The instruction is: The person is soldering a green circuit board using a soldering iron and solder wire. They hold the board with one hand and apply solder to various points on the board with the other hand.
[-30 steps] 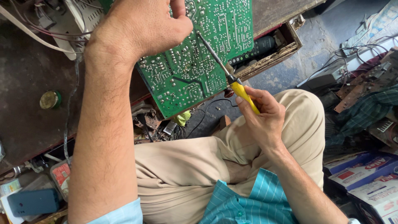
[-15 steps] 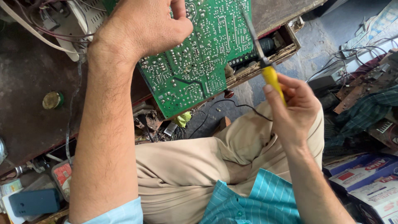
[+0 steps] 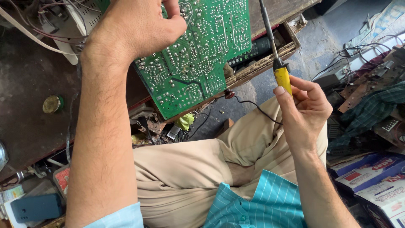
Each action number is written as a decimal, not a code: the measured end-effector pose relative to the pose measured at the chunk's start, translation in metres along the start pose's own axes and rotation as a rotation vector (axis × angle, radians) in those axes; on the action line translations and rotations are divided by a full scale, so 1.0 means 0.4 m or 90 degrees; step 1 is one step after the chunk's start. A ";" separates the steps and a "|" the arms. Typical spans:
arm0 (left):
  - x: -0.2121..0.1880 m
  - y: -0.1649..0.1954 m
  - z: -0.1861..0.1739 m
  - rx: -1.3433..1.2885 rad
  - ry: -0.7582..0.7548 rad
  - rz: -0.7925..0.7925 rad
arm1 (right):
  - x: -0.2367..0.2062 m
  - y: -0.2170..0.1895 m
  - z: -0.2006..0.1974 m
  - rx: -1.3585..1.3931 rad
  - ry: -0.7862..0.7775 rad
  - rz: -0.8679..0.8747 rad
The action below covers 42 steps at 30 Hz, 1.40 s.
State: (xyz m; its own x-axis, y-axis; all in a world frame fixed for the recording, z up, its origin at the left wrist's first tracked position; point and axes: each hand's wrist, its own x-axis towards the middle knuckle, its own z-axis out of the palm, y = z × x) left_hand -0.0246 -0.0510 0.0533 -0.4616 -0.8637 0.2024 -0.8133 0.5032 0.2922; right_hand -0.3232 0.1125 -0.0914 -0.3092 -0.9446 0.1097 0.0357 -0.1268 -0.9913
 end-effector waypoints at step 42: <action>-0.424 0.314 0.370 -1.046 0.259 -0.270 | -0.054 -0.113 0.110 0.254 -0.208 0.329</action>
State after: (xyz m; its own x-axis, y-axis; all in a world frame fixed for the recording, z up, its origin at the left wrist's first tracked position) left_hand -0.1009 0.1541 -0.0826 -0.0094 -0.9999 -0.0058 0.4503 -0.0094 0.8928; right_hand -0.2762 0.1252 -0.0456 0.1383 -0.9477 -0.2875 0.4629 0.3185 -0.8272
